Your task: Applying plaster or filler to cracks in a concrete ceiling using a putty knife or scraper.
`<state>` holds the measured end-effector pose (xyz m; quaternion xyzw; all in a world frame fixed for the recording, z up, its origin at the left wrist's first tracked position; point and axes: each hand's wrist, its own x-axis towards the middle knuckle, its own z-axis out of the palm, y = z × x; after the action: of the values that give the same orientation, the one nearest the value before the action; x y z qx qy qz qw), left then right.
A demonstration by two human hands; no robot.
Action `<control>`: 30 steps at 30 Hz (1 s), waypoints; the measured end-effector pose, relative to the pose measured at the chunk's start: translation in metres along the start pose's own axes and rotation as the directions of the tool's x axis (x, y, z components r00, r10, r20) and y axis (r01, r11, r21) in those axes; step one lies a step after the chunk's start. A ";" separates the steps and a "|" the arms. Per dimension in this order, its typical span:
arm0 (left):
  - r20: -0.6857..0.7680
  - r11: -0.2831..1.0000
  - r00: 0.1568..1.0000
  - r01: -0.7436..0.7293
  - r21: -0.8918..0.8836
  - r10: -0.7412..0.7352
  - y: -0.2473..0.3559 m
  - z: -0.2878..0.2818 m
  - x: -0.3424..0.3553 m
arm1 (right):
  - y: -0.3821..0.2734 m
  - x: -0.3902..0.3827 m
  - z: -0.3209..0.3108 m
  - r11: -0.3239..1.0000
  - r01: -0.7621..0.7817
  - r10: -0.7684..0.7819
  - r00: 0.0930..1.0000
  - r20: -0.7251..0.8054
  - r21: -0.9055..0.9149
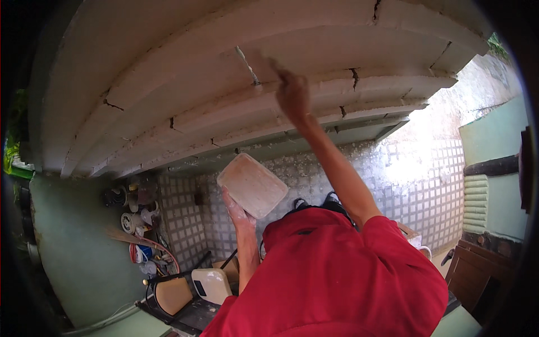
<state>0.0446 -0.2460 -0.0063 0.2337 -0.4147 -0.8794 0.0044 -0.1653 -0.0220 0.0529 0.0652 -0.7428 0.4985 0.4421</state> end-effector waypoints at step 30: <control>-0.036 0.994 0.999 -0.018 -0.109 0.014 0.053 -0.069 -0.001 | -0.053 -0.114 0.005 -0.055 -0.575 0.705 0.556 0.439 0.816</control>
<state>0.0644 -0.3305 -0.0050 0.2452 -0.3677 -0.8965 0.0315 -0.0710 -0.0913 0.0059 -0.0858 -0.2361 0.9649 0.0771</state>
